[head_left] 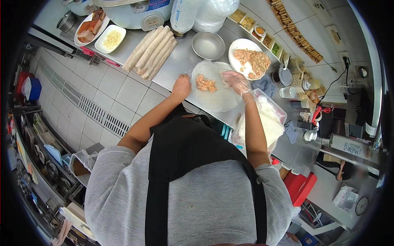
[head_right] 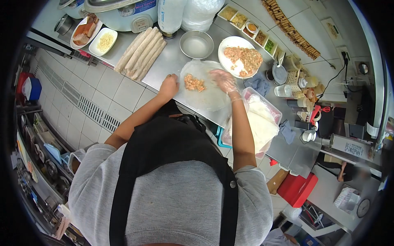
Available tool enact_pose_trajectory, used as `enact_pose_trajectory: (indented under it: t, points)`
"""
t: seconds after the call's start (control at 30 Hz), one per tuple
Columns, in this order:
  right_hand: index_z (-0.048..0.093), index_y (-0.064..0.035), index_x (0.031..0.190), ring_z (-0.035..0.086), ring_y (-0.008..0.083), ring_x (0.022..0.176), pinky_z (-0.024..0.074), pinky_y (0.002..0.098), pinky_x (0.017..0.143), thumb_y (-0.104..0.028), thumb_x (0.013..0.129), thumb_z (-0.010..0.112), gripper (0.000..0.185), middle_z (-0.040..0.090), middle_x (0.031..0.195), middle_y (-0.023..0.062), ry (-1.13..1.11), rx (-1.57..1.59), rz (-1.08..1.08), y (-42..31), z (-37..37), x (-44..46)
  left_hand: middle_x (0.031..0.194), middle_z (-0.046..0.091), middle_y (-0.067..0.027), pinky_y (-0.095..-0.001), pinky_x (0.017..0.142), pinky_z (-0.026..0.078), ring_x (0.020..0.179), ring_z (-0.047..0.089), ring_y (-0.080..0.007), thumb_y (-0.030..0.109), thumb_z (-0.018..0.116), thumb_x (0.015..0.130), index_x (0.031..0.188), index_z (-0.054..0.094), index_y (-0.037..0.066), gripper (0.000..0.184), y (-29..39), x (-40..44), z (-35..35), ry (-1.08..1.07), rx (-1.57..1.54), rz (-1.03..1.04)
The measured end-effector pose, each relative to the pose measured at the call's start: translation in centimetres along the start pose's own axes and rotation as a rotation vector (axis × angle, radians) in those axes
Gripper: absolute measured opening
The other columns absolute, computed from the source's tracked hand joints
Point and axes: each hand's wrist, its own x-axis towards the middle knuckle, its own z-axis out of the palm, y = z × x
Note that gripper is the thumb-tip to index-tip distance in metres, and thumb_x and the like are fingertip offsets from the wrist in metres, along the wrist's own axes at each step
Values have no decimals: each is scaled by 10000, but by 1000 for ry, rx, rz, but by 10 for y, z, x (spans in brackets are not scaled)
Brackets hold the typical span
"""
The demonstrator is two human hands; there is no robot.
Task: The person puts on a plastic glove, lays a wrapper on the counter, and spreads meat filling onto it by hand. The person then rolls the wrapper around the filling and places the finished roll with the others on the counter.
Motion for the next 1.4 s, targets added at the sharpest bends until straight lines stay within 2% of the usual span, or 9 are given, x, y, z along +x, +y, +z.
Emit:
enact_pose_trajectory:
  t: [0.1, 0.17, 0.27, 0.47, 0.57, 0.67, 0.8, 1.13, 1.4]
  points:
    - [690, -107, 1073, 667, 240, 874, 524, 418, 811, -299, 886, 603, 282, 695, 1073, 89, 244, 59, 159, 46, 1, -6, 966, 614, -267, -452, 791, 532, 874, 633, -430, 80, 677, 777, 973, 590, -62, 257, 10, -3, 5, -44, 44, -45]
    - [683, -64, 1014, 665, 335, 908, 517, 475, 812, -263, 835, 610, 277, 683, 1070, 164, 319, -651, 312, 62, 5, -16, 990, 619, -269, -440, 805, 534, 915, 637, -417, 79, 651, 791, 948, 605, -61, 216, 18, -4, 8, -97, 76, -103]
    - [675, -15, 975, 656, 378, 931, 518, 477, 817, -246, 804, 585, 301, 673, 1034, 221, 582, -722, 439, 87, 31, -26, 1018, 630, -275, -436, 811, 534, 951, 639, -409, 89, 626, 793, 949, 634, -53, 211, 32, -1, 2, -199, 127, -200]
    - [655, -12, 1010, 654, 415, 863, 532, 479, 792, -240, 763, 625, 337, 661, 924, 252, 491, -535, 540, 104, 36, -23, 1050, 658, -231, -445, 824, 531, 990, 644, -375, 131, 623, 789, 981, 671, -19, 249, 25, 16, -6, -367, 177, -245]
    - [676, -51, 911, 658, 346, 843, 541, 406, 783, -223, 804, 582, 223, 666, 883, 170, 364, -731, 547, 244, 77, 12, 1062, 659, -217, -444, 824, 532, 998, 642, -377, 145, 642, 789, 998, 667, -13, 263, 21, 17, -26, -402, 206, -267]
    - [662, -32, 943, 603, 357, 985, 480, 448, 896, -182, 786, 647, 217, 646, 984, 180, 727, -664, 89, -4, 51, -55, 949, 657, -232, -427, 797, 528, 919, 647, -369, 79, 610, 768, 999, 663, -16, 256, -6, 18, -18, -223, 237, -171]
    - [678, -64, 934, 569, 337, 997, 452, 461, 898, -163, 807, 645, 164, 638, 968, 136, 641, -441, -444, -19, 98, -6, 1005, 622, -213, -392, 803, 528, 933, 630, -356, -60, 558, 733, 1093, 619, -25, 366, -14, 18, -22, -4, -154, 231]
    - [686, -54, 852, 563, 352, 957, 452, 429, 868, -192, 732, 724, 187, 631, 902, 151, 246, -192, -308, -27, 123, 24, 1062, 605, -184, -395, 878, 476, 998, 574, -358, -122, 547, 605, 1157, 599, -9, 566, -33, 21, -21, -170, -193, 500]
    - [520, -83, 1212, 466, 364, 1114, 353, 489, 982, -329, 690, 762, 626, 524, 1141, 164, 288, -443, -241, -22, 139, 20, 1050, 604, -172, -387, 862, 478, 974, 570, -352, -106, 570, 562, 1131, 604, -5, 579, -33, 24, -28, -239, -229, 489]
